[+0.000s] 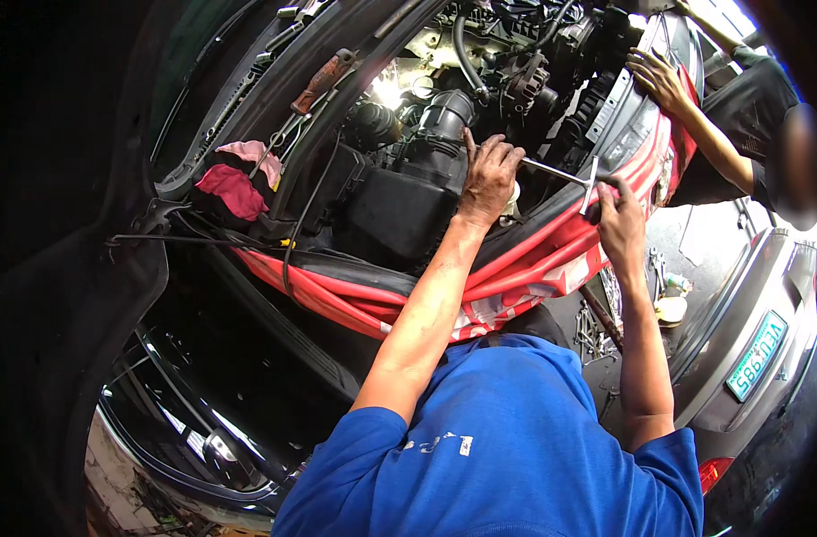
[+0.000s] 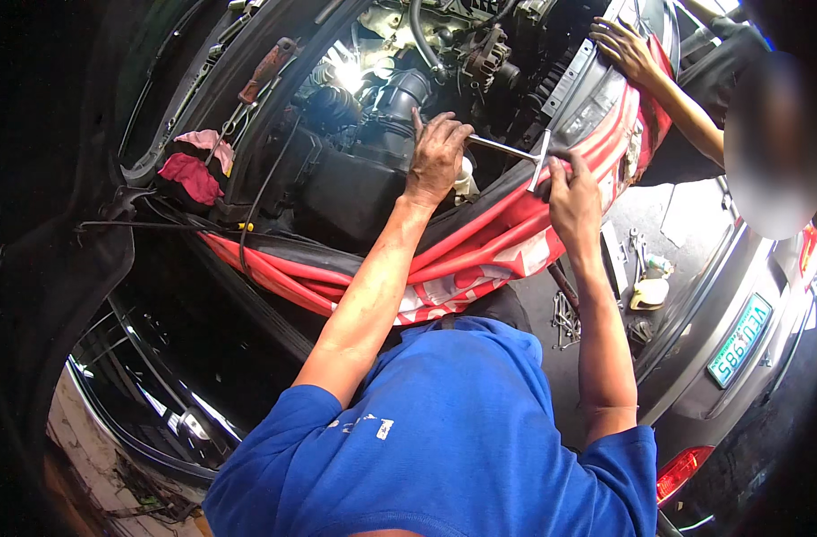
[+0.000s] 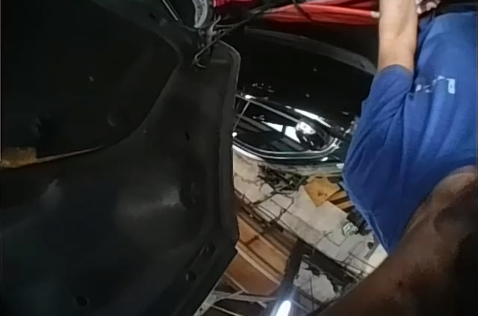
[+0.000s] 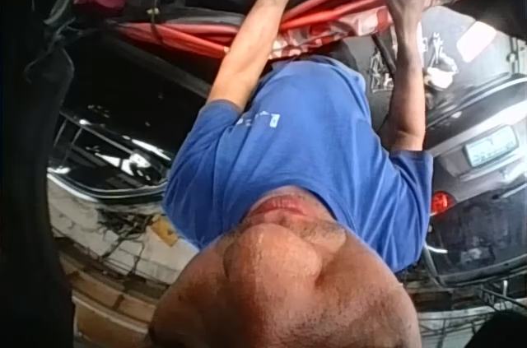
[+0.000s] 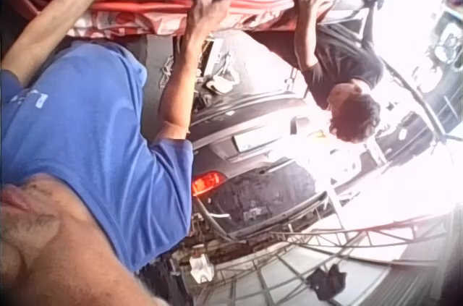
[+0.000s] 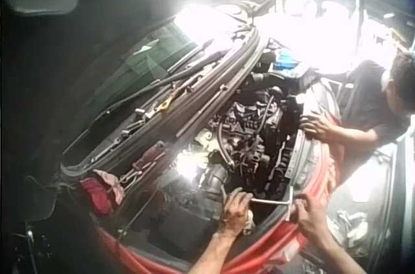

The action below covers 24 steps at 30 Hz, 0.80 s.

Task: Perform engine repair and maintenance in a service bay.

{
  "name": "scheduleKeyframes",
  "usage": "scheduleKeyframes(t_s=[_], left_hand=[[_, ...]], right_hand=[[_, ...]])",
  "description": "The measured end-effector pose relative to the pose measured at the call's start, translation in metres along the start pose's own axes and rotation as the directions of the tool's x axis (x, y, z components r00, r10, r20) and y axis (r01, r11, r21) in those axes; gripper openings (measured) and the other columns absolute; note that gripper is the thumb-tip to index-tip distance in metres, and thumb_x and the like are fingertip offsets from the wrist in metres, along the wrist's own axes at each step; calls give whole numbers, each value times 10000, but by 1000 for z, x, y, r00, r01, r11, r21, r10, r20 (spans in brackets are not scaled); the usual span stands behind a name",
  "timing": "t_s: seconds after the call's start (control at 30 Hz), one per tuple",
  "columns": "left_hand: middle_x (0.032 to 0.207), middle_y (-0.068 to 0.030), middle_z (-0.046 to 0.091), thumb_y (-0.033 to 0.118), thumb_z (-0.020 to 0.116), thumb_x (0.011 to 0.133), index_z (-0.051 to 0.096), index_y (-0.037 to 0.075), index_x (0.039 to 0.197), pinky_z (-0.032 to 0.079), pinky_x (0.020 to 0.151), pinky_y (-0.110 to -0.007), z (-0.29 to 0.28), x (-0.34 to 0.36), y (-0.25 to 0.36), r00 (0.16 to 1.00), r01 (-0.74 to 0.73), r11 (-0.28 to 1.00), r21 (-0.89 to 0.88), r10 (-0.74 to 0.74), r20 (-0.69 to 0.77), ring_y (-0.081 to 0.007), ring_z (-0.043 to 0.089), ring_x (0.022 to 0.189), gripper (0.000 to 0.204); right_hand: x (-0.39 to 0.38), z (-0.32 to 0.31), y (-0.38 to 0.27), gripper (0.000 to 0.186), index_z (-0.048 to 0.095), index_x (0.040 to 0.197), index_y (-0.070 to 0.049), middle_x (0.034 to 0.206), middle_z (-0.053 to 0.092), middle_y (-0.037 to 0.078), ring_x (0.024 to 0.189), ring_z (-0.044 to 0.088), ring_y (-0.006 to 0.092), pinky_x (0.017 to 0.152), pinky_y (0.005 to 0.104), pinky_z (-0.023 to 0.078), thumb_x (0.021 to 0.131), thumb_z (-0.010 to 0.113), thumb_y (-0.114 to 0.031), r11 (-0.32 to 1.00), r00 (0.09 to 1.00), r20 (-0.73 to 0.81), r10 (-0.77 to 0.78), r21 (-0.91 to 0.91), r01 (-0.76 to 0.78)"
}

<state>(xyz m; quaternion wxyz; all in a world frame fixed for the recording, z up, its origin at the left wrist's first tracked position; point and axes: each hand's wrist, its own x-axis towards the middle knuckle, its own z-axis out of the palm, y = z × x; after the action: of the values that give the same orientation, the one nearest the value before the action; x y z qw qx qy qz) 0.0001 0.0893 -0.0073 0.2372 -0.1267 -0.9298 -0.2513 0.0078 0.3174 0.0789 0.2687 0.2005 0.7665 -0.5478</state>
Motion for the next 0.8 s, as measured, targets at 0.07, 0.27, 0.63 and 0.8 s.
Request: scheduleKeyframes(t_s=[0.07, 0.27, 0.63, 0.8], left_hand=[[1009, -41, 646, 52, 685, 822, 667, 106, 1045, 239, 1156, -649, 0, -1, 0, 1000, 3, 1000, -3, -3, 7, -247, 595, 1146, 230], [962, -53, 594, 51, 671, 835, 654, 95, 1033, 237, 1153, -658, 0, 5, 2, 1000, -27, 999, -29, 27, -2, -250, 597, 1054, 204], [897, -72, 537, 159, 664, 877, 617, 92, 956, 292, 1122, -620, -7, 12, 4, 999, -15, 998, -59, 18, 50, -275, 574, 934, 114], [888, -85, 556, 280, 654, 908, 615, 83, 946, 363, 1043, -530, -7, 20, 2, 1000, 17, 995, -101, -16, 19, -296, 582, 916, 205]], right_hand=[[-10, 7, 2, 346, 611, 1243, -53, 1110, 649, 154, 946, 644, 268, 814, 413, 524, 914, 641, -156, 511, 512, -189, -838, -601, 614], [-2, 3, -4, 430, 668, 766, -18, 682, 588, 117, 689, 602, 234, 686, 360, 473, 979, 595, -383, 870, 963, -100, -251, -460, 179], [-16, -34, -3, 251, 733, 1035, -133, 1422, 536, 139, 1255, 539, 339, 1042, 457, 446, 814, 693, -21, 108, 345, 307, -887, -588, 801], [-5, -29, -1, 416, 688, 1224, -135, 1400, 549, 138, 1184, 599, 343, 1000, 400, 493, 848, 628, 32, 239, 414, 273, -868, -501, 832]])
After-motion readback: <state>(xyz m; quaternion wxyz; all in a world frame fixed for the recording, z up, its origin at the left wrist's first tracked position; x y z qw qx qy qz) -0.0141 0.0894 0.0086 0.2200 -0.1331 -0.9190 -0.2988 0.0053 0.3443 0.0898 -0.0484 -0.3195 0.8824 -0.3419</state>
